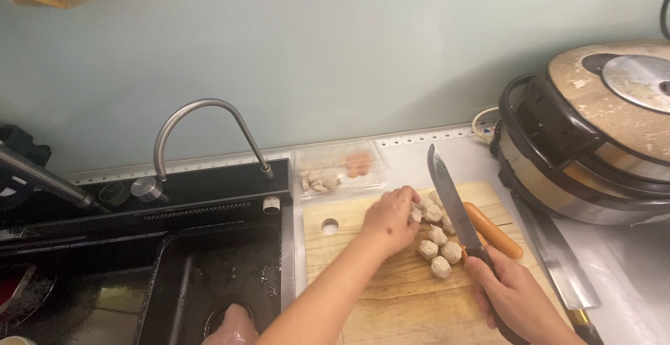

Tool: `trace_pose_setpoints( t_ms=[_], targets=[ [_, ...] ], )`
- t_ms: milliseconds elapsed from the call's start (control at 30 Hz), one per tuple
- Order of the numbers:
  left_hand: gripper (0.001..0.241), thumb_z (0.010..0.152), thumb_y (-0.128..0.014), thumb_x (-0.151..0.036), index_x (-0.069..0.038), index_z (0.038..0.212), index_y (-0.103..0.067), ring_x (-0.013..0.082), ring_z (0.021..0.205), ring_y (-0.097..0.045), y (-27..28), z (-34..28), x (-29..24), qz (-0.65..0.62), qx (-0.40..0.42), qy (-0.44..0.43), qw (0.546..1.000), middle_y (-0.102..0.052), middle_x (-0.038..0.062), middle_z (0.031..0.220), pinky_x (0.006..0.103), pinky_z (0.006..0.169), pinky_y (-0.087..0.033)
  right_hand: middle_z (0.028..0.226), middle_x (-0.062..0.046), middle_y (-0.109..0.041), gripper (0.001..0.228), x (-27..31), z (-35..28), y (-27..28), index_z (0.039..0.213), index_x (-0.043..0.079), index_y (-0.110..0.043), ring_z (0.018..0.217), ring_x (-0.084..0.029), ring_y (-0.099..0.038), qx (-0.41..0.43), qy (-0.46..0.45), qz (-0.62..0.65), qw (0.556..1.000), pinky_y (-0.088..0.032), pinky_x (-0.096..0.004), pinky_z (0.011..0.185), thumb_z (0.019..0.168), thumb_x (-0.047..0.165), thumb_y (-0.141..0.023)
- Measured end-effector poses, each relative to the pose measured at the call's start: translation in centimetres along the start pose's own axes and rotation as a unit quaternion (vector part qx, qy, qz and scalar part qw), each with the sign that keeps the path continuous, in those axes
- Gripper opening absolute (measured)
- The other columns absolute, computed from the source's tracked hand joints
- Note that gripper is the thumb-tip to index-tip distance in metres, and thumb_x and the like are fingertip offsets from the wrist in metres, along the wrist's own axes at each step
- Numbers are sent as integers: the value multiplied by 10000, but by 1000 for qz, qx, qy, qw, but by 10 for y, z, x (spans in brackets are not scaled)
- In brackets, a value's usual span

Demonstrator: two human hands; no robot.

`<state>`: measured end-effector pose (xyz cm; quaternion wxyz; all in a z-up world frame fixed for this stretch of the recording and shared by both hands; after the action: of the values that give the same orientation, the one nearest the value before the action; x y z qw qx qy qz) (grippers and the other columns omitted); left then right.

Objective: Chopping meatballs and sausages on a wooden cutting board in a kitchen.

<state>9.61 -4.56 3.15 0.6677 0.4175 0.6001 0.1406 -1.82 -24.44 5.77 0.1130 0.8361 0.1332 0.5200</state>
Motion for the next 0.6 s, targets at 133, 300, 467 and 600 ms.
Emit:
trace_pose_setpoints(
  t_ms=[133, 300, 467, 600],
  targets=[
    [330, 804, -720, -59, -87, 1101, -580, 268, 1053, -648, -8, -16, 10, -6, -112, -63, 992, -633, 105, 1131, 393, 896, -535, 506, -72, -529, 329, -9, -5, 1, 898, 29, -570, 376, -182, -502, -2, 2, 1, 1000, -414, -343, 380, 1006, 339, -589],
    [323, 790, -737, -136, -86, 1103, -671, 287, 843, -682, 2, -61, 22, -107, -202, 20, 973, -612, 135, 1040, 392, 776, -566, 515, -68, -543, 288, -13, -16, -11, 969, 70, -612, 379, -184, -534, 11, -31, -51, 998, -453, -350, 393, 1002, 356, -594],
    [315, 776, -808, -229, -69, 1044, -763, 252, 810, -733, -7, -94, 44, -163, -203, 145, 955, -722, 138, 890, 363, 770, -583, 563, -90, -580, 244, -1, -36, -46, 1057, 162, -627, 455, -212, -589, 39, -41, -125, 991, -496, -372, 448, 984, 391, -591],
    [344, 789, -833, -202, -17, 1075, -790, 213, 793, -771, -15, -98, 56, -213, -231, 141, 939, -785, 155, 893, 317, 759, -585, 692, -121, -733, 339, -63, -8, -62, 949, 139, -597, 708, -316, -729, -27, 114, -396, 911, -554, -466, 657, 953, 473, -538]
  ],
)
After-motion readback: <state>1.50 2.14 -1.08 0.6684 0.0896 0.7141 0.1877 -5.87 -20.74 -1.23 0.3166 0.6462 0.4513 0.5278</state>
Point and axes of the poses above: each hand's wrist, its own z-axis towards the middle knuckle, its own y-axis out of the back of the hand, x = y × z, the point moved 1 cm from there along z, towards the middle knuckle
